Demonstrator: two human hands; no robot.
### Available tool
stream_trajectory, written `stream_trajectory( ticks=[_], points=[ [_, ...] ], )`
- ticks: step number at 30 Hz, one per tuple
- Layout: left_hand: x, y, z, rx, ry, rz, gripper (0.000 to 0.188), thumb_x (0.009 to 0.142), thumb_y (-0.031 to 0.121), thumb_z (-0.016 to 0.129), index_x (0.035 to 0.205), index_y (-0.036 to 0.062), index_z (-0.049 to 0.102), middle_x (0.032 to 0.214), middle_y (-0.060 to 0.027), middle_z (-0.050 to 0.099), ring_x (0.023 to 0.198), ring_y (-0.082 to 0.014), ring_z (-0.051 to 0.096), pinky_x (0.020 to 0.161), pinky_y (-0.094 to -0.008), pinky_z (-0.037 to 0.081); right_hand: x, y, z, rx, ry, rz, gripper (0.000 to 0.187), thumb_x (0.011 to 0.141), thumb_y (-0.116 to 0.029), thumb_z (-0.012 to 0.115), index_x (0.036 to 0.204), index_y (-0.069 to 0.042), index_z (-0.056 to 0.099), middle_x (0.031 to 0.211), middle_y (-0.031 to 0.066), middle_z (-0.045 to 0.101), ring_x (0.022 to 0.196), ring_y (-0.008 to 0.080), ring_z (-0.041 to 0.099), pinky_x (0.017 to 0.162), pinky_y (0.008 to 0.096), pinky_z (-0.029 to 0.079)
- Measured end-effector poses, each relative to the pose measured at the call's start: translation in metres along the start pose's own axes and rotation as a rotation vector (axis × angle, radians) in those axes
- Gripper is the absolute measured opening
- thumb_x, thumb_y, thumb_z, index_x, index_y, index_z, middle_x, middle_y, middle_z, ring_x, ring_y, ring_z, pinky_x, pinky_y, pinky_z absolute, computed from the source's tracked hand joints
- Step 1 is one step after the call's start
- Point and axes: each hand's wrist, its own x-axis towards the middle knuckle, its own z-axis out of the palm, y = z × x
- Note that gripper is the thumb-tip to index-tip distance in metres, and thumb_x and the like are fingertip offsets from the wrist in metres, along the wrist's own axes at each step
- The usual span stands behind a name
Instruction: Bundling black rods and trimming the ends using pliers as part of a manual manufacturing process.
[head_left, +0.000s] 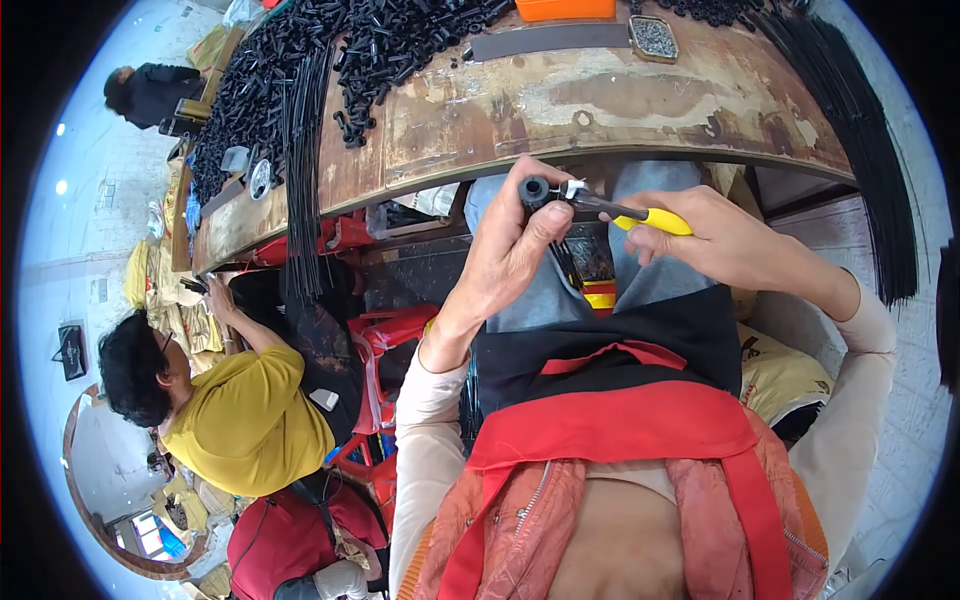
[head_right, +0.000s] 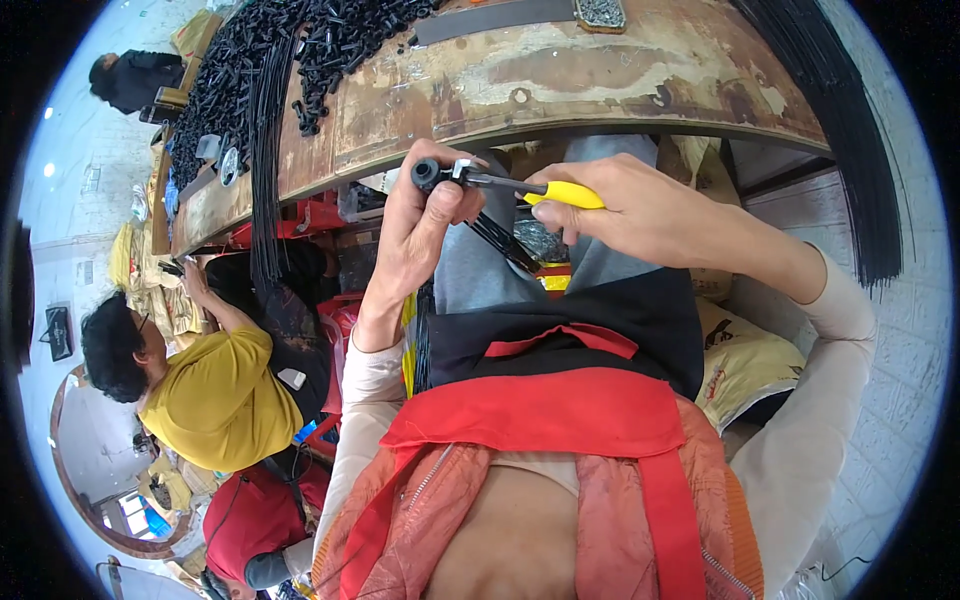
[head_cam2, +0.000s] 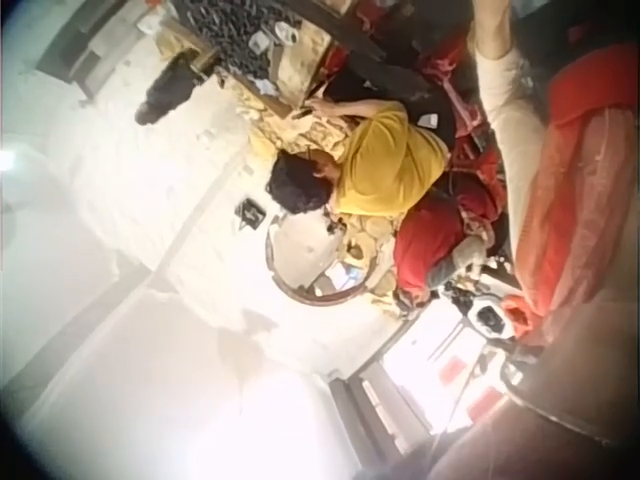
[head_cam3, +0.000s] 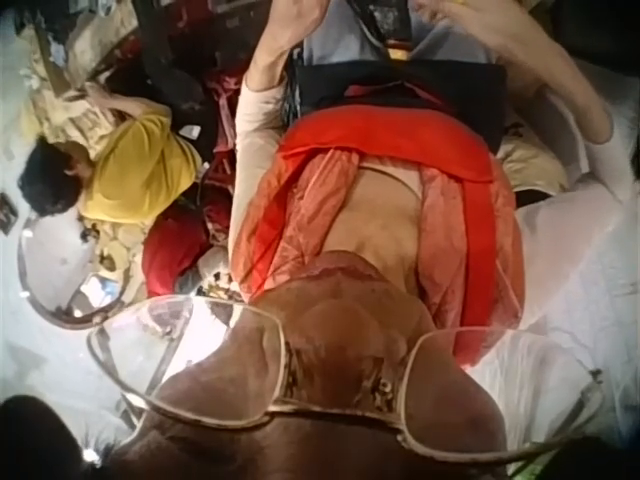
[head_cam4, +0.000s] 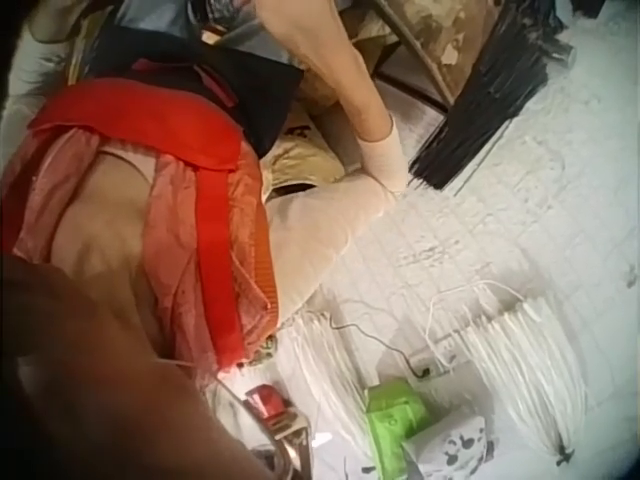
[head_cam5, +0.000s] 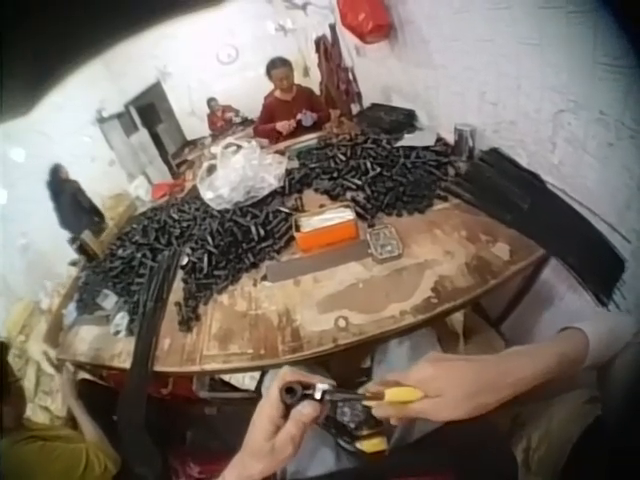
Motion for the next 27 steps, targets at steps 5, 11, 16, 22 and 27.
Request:
stream_trajectory(
  ticks=[5, 11, 16, 22, 27],
  points=[
    [-0.004, 0.005, 0.003, 0.058, 0.024, -0.026, 0.032, 0.101, 0.033, 0.051, 0.103, 0.0013, 0.048, 0.074, 0.0004, 0.045, 0.067, -0.0082, 0.039, 0.061, -0.0238, 0.034, -0.007, -0.021, -0.011, -0.028, -0.079, 0.041, 0.039, 0.099, -0.035, 0.051, 0.102, 0.004, 0.059, 0.076, 0.0118, 0.064, 0.073, 0.0193, 0.064, 0.070, 0.0332, 0.049],
    [-0.002, 0.005, 0.001, 0.031, -0.018, -0.018, 0.036, 0.099, 0.039, 0.054, 0.098, 0.0032, 0.049, 0.077, -0.0004, 0.047, 0.069, -0.0080, 0.043, 0.062, -0.0230, 0.035, -0.004, -0.028, -0.018, 0.196, -0.297, 0.273, 0.037, 0.102, -0.035, 0.047, 0.088, -0.001, 0.055, 0.066, 0.0039, 0.059, 0.056, 0.0115, 0.056, 0.055, 0.0261, 0.045],
    [-0.005, 0.007, 0.000, -0.029, -0.137, -0.058, 0.017, 0.099, 0.019, 0.055, 0.103, 0.0032, 0.049, 0.088, -0.0005, 0.051, 0.081, -0.0074, 0.044, 0.071, -0.0234, 0.038, -0.006, -0.030, -0.017, 0.281, -0.346, 0.432, 0.038, 0.100, -0.036, 0.051, 0.081, -0.004, 0.055, 0.063, 0.0006, 0.053, 0.051, 0.0070, 0.051, 0.046, 0.0227, 0.039],
    [0.022, -0.010, -0.019, -0.098, 0.242, 0.004, 0.036, 0.103, 0.030, 0.043, 0.122, 0.0006, 0.052, 0.082, -0.0004, 0.046, 0.072, -0.0083, 0.042, 0.068, -0.0232, 0.037, 0.043, 0.055, -0.048, -0.607, 0.428, -0.405, 0.024, 0.083, -0.017, 0.067, 0.097, 0.000, 0.059, 0.088, 0.0144, 0.062, 0.078, 0.0332, 0.062, 0.066, 0.0402, 0.049],
    [0.039, -0.021, -0.007, -0.021, 0.143, 0.082, 0.050, 0.105, 0.035, 0.039, 0.139, -0.0016, 0.041, 0.079, 0.0000, 0.042, 0.072, -0.0091, 0.038, 0.066, -0.0235, 0.034, 0.096, 0.130, -0.140, -0.918, 0.641, -0.186, 0.025, 0.077, -0.008, 0.063, 0.102, -0.005, 0.062, 0.092, 0.0133, 0.064, 0.084, 0.0347, 0.063, 0.071, 0.0426, 0.050]
  ],
)
